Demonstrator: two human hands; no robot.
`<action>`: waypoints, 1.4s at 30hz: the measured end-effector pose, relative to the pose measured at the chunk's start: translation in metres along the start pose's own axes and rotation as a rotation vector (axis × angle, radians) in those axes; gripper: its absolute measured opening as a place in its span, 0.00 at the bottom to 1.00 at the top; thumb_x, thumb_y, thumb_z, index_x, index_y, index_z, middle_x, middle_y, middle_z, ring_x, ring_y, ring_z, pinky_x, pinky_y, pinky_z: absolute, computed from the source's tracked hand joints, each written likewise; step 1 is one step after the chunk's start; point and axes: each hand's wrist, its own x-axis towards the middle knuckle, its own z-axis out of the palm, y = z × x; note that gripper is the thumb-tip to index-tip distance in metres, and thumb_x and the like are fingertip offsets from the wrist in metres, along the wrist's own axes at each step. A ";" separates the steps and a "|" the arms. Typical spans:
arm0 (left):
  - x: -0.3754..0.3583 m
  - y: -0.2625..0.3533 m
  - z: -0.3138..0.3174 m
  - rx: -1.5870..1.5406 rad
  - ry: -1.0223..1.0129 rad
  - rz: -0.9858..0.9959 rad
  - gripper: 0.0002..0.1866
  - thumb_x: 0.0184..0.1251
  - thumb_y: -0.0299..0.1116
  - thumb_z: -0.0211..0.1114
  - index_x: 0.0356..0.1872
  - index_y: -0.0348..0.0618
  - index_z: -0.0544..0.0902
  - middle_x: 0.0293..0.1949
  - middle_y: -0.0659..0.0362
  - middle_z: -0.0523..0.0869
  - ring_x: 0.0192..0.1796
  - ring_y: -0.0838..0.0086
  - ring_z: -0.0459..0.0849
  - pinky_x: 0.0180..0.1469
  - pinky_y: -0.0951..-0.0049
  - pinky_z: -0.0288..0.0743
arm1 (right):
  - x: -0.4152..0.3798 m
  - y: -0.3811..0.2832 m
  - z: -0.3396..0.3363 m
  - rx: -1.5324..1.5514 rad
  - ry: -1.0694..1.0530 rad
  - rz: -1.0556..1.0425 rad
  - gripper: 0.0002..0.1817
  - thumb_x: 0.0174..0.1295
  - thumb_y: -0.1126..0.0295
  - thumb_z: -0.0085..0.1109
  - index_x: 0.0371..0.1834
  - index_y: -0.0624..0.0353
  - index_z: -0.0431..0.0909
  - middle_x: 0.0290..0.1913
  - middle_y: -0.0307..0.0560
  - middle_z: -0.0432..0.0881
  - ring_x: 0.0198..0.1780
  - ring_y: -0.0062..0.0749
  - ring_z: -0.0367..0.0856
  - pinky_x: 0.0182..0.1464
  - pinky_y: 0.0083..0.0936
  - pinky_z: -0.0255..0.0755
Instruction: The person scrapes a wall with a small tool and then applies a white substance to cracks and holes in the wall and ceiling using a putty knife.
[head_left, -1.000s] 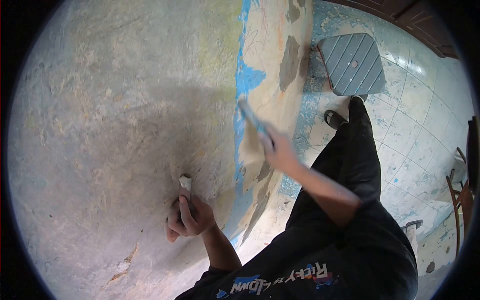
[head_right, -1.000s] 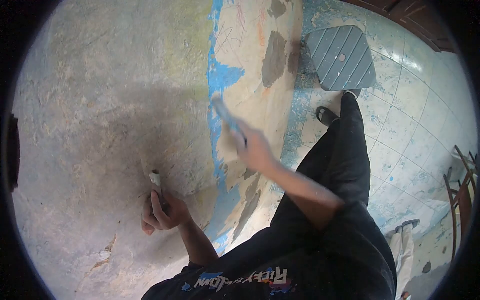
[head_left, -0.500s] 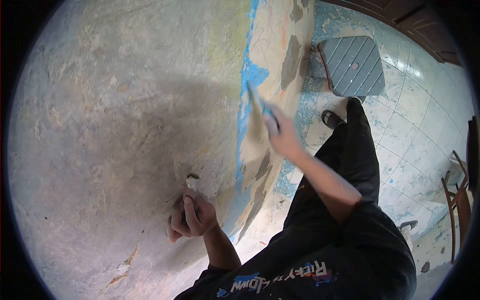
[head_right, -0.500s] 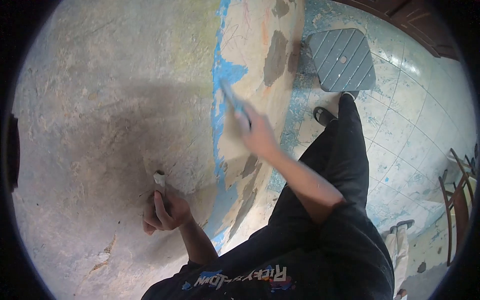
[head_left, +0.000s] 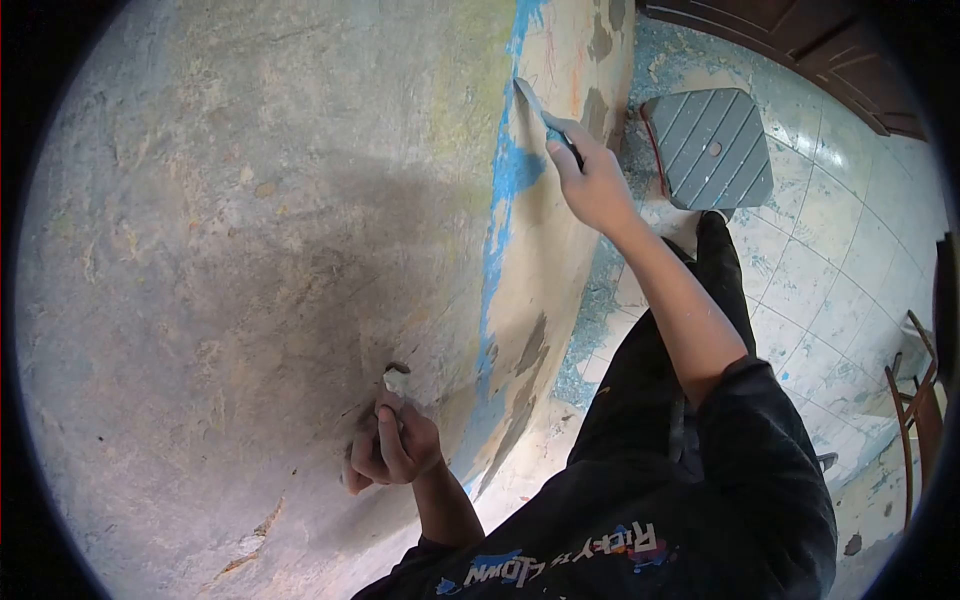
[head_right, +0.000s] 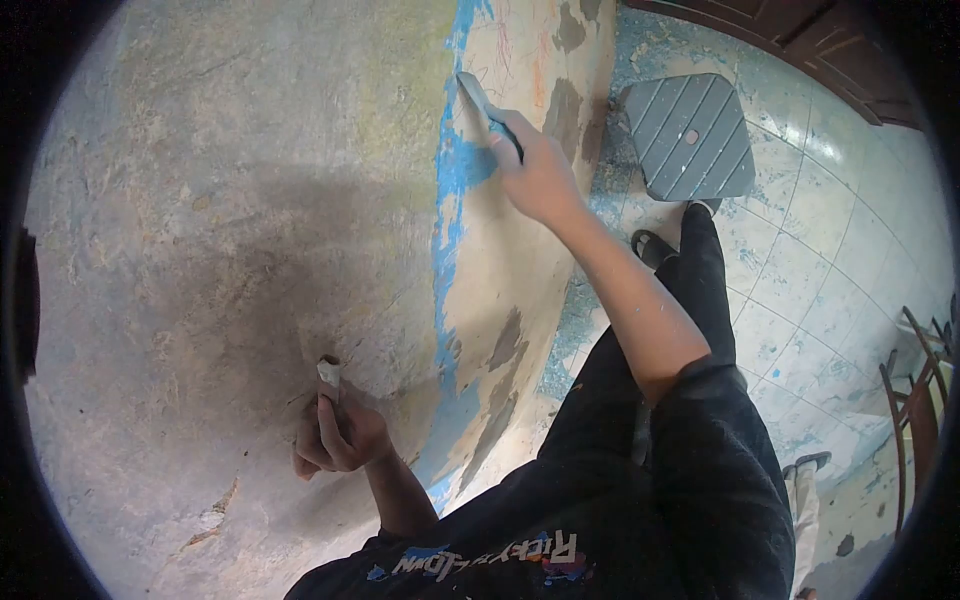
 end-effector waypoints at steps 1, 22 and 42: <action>0.000 0.002 -0.001 -0.008 -0.016 -0.019 0.16 0.53 0.31 0.81 0.41 0.59 0.86 0.35 0.69 0.81 0.44 0.72 0.72 0.49 0.65 0.55 | -0.004 0.006 -0.001 -0.026 0.000 -0.047 0.18 0.75 0.66 0.51 0.64 0.59 0.76 0.38 0.59 0.81 0.37 0.36 0.81 0.46 0.31 0.75; 0.004 0.001 -0.004 -0.025 -0.059 0.045 0.16 0.56 0.29 0.77 0.44 0.57 0.84 0.34 0.70 0.80 0.41 0.77 0.74 0.49 0.65 0.54 | -0.072 0.019 0.015 0.054 -0.103 -0.008 0.17 0.74 0.63 0.50 0.62 0.55 0.76 0.37 0.62 0.82 0.41 0.56 0.84 0.46 0.42 0.75; -0.007 -0.003 -0.002 -0.051 0.017 0.009 0.15 0.53 0.30 0.79 0.42 0.55 0.85 0.36 0.68 0.83 0.42 0.73 0.73 0.49 0.64 0.55 | -0.049 0.017 -0.007 -0.012 -0.162 -0.103 0.19 0.73 0.64 0.52 0.64 0.54 0.75 0.35 0.62 0.82 0.36 0.58 0.82 0.42 0.43 0.73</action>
